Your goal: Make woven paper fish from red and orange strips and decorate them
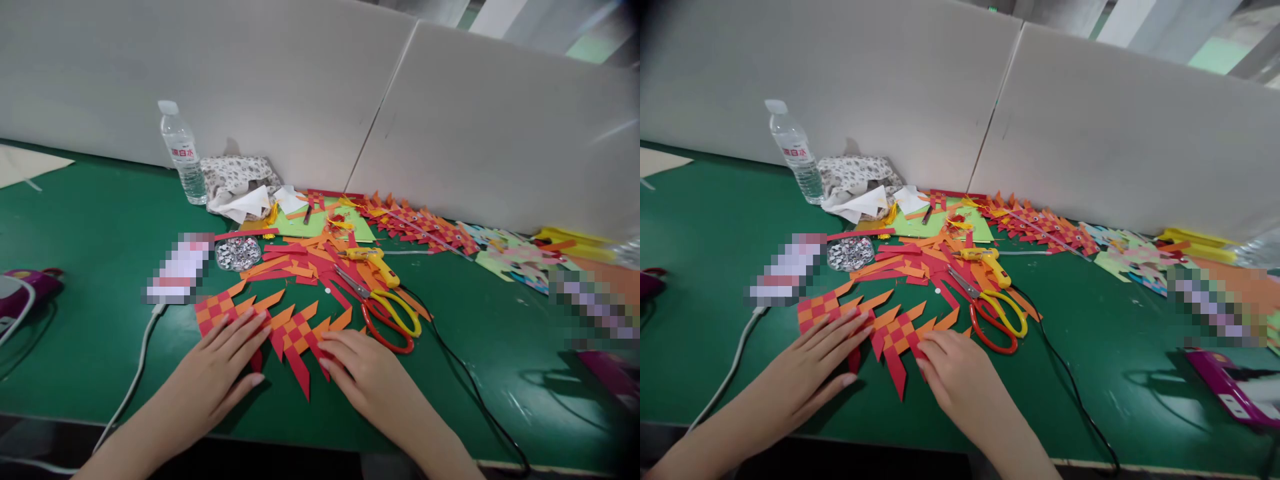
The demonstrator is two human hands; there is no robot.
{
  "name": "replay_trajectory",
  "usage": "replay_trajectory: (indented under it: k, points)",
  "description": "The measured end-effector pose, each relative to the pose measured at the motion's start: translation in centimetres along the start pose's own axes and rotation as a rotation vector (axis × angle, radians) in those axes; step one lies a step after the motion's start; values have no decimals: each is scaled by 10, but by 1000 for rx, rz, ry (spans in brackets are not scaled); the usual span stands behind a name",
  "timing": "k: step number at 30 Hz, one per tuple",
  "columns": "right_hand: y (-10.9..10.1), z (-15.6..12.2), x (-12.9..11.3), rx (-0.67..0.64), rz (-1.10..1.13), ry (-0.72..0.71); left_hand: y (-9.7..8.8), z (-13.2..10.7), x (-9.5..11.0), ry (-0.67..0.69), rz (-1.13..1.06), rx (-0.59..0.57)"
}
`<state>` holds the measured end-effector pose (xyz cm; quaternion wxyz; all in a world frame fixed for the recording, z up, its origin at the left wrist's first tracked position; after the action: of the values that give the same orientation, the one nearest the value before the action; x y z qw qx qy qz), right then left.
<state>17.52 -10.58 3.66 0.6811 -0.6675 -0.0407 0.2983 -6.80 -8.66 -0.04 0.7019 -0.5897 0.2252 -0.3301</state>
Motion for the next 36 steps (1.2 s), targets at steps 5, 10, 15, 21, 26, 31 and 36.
replay_trajectory:
  k: [5, 10, 15, 21, 26, 31, 36]
  points:
    - [6, 40, -10, 49, 238, 83, 3, -4, 25, 76, -36, -10]
    - [23, 87, -17, 8, 389, 112, -1, 0, 27, 54, -98, 83]
    - [30, 102, -17, 2, 296, 155, -14, 9, -11, -215, -180, 230]
    - [39, 104, -19, -31, 133, 147, 6, 10, -36, -343, -48, 83]
    - [43, 107, -14, -1, 120, 177, 18, 5, -33, -349, -26, 40]
    - [36, 105, -10, 120, 225, 141, 14, 6, -33, -351, -18, 48]
    - [40, 107, -20, -19, 154, 26, 13, 7, -32, -353, -36, 35]
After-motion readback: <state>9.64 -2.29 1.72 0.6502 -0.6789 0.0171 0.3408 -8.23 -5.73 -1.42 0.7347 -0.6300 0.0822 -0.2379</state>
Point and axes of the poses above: each hand's wrist, its own z-axis towards the middle knuckle, its own y-axis out of the palm, x = y × z, the point moved 2 cm from there along z, towards the middle knuckle, and after that the axes turned 1 degree about -x, right-handed, at the moved point
